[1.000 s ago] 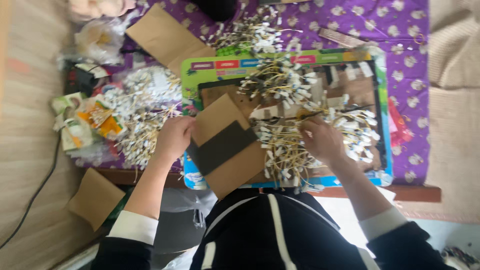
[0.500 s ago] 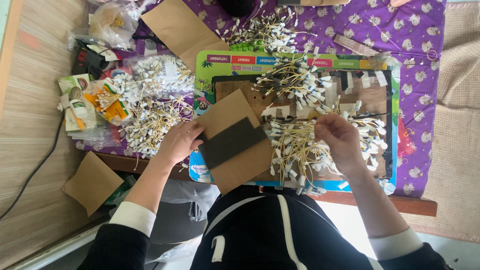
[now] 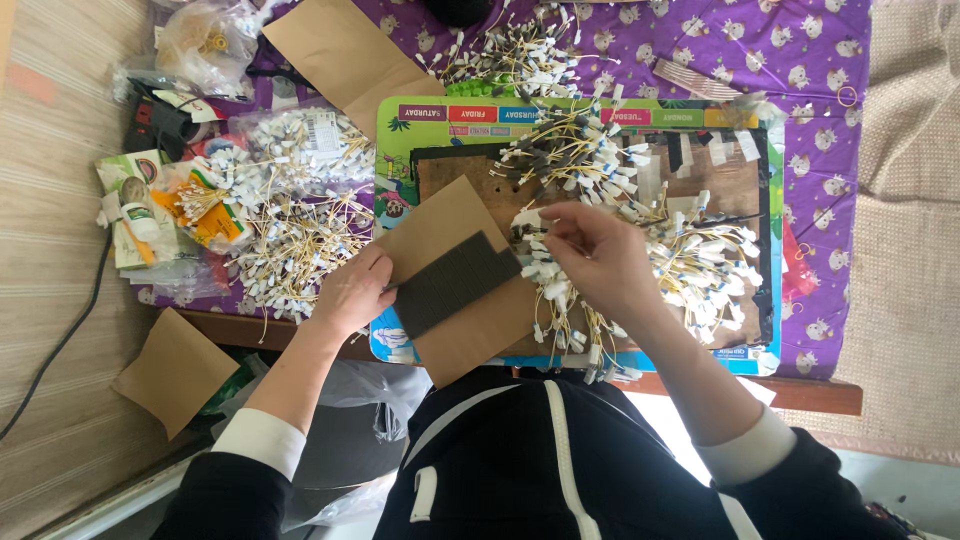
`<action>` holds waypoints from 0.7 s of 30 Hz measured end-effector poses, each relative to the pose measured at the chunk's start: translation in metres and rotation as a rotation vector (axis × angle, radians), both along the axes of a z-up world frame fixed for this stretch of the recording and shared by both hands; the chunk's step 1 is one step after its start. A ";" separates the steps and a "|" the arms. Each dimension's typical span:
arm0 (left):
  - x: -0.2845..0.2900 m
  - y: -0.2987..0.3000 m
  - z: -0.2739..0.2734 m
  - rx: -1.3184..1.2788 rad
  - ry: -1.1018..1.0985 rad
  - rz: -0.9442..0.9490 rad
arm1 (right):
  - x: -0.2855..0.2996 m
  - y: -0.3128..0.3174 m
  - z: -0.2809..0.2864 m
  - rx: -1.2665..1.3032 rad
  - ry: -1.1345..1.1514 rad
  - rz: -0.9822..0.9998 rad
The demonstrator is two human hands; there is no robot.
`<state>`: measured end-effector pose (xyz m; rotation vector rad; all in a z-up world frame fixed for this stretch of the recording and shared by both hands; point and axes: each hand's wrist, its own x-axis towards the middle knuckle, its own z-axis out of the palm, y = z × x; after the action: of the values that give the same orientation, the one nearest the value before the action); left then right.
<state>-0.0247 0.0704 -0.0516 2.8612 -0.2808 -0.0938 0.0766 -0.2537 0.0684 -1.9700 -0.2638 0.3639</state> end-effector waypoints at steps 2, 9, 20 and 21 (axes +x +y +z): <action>-0.002 -0.002 0.004 0.002 0.007 0.031 | 0.005 0.007 0.002 -0.048 -0.030 -0.004; 0.007 -0.012 0.044 -0.209 -0.050 0.182 | 0.017 0.012 -0.006 -0.232 -0.297 0.142; 0.052 -0.126 0.065 -1.450 0.110 0.378 | 0.020 0.009 -0.013 -0.356 -0.414 0.230; 0.054 -0.137 0.063 -1.526 0.138 0.400 | 0.020 0.006 -0.014 -0.338 -0.421 0.228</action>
<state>0.0296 -0.0664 0.0112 1.3338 0.2056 0.0134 0.0961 -0.2475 0.0544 -2.3488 -0.7410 0.1375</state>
